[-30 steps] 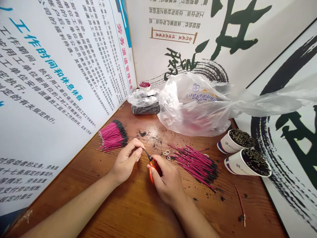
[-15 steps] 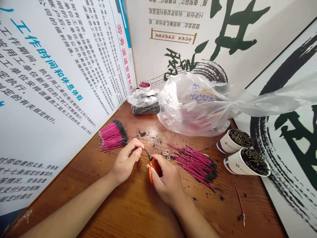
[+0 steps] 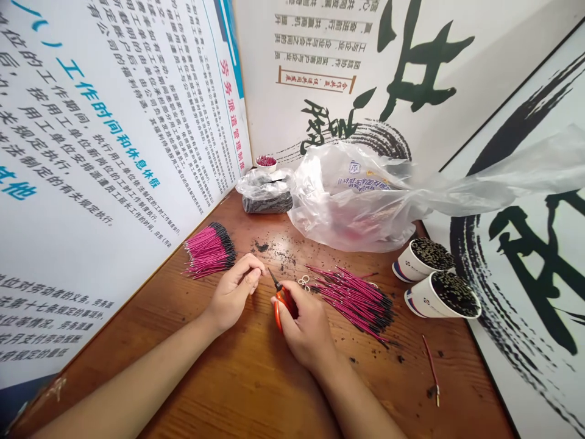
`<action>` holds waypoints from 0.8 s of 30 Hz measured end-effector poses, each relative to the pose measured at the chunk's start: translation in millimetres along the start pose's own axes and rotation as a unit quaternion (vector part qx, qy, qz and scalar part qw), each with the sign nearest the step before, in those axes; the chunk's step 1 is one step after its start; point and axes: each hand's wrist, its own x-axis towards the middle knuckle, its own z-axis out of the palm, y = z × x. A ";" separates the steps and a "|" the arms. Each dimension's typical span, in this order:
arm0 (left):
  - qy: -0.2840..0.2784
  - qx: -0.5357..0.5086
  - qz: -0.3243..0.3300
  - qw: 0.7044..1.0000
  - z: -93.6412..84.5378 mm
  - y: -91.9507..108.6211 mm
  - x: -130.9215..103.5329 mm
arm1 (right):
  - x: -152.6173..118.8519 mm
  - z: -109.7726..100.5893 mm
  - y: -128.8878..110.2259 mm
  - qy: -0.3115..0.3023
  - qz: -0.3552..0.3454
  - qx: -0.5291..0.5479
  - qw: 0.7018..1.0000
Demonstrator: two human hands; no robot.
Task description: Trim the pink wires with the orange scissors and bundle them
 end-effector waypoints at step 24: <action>0.112 0.296 0.093 0.944 -56.0 -11.3 18.0 | -28.0 -8.4 15.0 0.124 0.015 -0.036 0.992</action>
